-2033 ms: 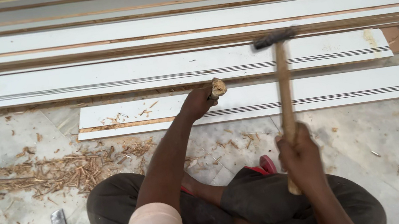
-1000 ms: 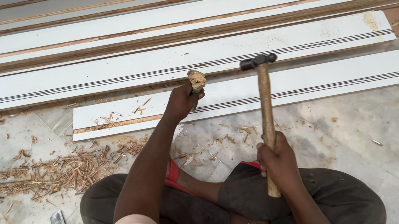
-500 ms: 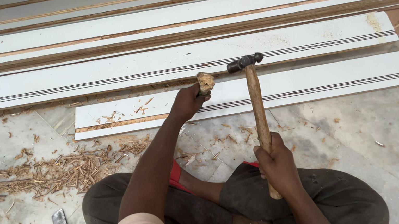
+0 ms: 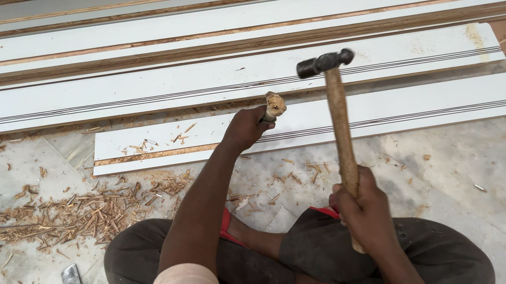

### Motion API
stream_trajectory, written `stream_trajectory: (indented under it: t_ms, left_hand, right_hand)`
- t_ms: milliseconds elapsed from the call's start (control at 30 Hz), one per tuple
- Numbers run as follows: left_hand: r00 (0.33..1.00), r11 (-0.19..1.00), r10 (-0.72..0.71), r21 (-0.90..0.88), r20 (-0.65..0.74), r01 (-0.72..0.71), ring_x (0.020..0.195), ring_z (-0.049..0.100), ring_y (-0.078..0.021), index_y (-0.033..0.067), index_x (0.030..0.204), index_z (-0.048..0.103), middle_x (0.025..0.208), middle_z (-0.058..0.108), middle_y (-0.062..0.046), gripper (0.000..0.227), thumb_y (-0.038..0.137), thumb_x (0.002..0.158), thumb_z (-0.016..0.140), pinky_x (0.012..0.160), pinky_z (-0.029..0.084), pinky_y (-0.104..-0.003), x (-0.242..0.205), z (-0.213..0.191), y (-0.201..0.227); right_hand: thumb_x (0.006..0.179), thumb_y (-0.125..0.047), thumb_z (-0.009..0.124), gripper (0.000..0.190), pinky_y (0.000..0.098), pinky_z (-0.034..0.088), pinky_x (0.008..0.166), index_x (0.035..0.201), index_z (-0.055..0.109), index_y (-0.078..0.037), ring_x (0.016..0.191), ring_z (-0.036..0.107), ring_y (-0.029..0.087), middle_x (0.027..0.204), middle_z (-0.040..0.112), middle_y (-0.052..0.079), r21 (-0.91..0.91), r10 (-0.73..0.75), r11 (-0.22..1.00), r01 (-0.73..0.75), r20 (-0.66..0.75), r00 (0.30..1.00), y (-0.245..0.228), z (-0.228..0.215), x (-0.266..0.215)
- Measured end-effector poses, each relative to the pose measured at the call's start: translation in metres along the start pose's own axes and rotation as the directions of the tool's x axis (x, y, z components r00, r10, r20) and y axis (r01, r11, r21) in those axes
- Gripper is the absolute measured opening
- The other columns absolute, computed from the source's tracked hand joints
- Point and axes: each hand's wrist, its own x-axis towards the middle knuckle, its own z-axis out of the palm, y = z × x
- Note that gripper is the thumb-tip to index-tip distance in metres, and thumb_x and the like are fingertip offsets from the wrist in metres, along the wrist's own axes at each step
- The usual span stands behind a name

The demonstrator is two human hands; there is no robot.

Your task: The person sits on the floor and uses a hammer and chisel to carve a groove into a white wooden plank. They repeatedly strike the chisel to remove wood and occasionally scrape away debris with the chisel blade.

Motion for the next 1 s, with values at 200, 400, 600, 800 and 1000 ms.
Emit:
stream_trajectory:
  t_ms: [200, 400, 600, 800, 1000]
  left_hand:
    - [1.000, 1.000, 0.025, 0.018, -0.016, -0.025, 0.081, 0.072, -0.0325, 0.0071, 0.104, 0.070, 0.088, 0.075, -0.014, 0.025, 0.028, 0.091, 0.076, 0.074, 0.053, -0.044, -0.002, 0.003, -0.009]
    - [1.000, 0.997, 0.012, 0.074, -0.010, -0.011, 0.081, 0.071, -0.0341, 0.0068, 0.104, 0.069, 0.087, 0.074, -0.014, 0.026, 0.028, 0.091, 0.076, 0.074, 0.052, -0.046, -0.003, 0.003, -0.008]
    - [0.999, 0.997, 0.037, 0.060, 0.026, -0.038, 0.082, 0.070, -0.0332, 0.0069, 0.103, 0.069, 0.088, 0.074, -0.014, 0.026, 0.027, 0.089, 0.078, 0.074, 0.053, -0.046, 0.002, 0.005, -0.007]
    - [0.994, 0.990, 0.062, 0.122, 0.085, -0.072, 0.082, 0.071, -0.0321, 0.0103, 0.100, 0.070, 0.087, 0.075, -0.010, 0.022, 0.025, 0.087, 0.078, 0.073, 0.052, -0.047, 0.012, 0.009, 0.004]
    - [0.986, 0.960, 0.046, 0.266, 0.157, -0.087, 0.083, 0.070, -0.0326, 0.0126, 0.102, 0.069, 0.084, 0.073, -0.010, 0.022, 0.027, 0.087, 0.076, 0.074, 0.051, -0.049, 0.019, 0.012, 0.013]
  right_hand:
    - [0.103, -0.014, 0.057, 0.031, 0.0281, 0.048, 0.050, 0.128, 0.044, -0.001, 0.057, 0.057, 0.011, 0.079, 0.061, 0.007, -0.063, -0.309, 0.951, 0.303, -0.273, 0.911, -0.021, -0.025, -0.019]
    - [0.101, -0.022, 0.059, 0.037, 0.0380, 0.051, 0.056, 0.128, 0.044, -0.002, 0.062, 0.062, 0.023, 0.072, 0.068, 0.017, -0.519, -0.197, 0.841, 0.152, -0.032, 0.980, 0.040, 0.020, 0.008]
    - [0.094, -0.020, 0.060, 0.032, 0.0407, 0.053, 0.051, 0.121, 0.051, -0.006, 0.052, 0.068, 0.023, 0.070, 0.071, 0.016, -0.249, 0.100, 0.964, -0.091, 0.025, 0.995, 0.023, 0.000, 0.005]
    - [0.096, -0.017, 0.056, 0.031, 0.0328, 0.052, 0.045, 0.117, 0.042, 0.001, 0.052, 0.065, 0.015, 0.070, 0.067, 0.008, -0.029, -0.058, 0.998, 0.053, -0.195, 0.979, 0.016, 0.018, 0.005]
    - [0.094, -0.015, 0.062, 0.030, 0.0347, 0.049, 0.043, 0.119, 0.052, -0.002, 0.048, 0.053, 0.017, 0.068, 0.057, 0.011, 0.028, 0.323, 0.944, -0.328, 0.116, 0.939, 0.030, 0.006, 0.013]
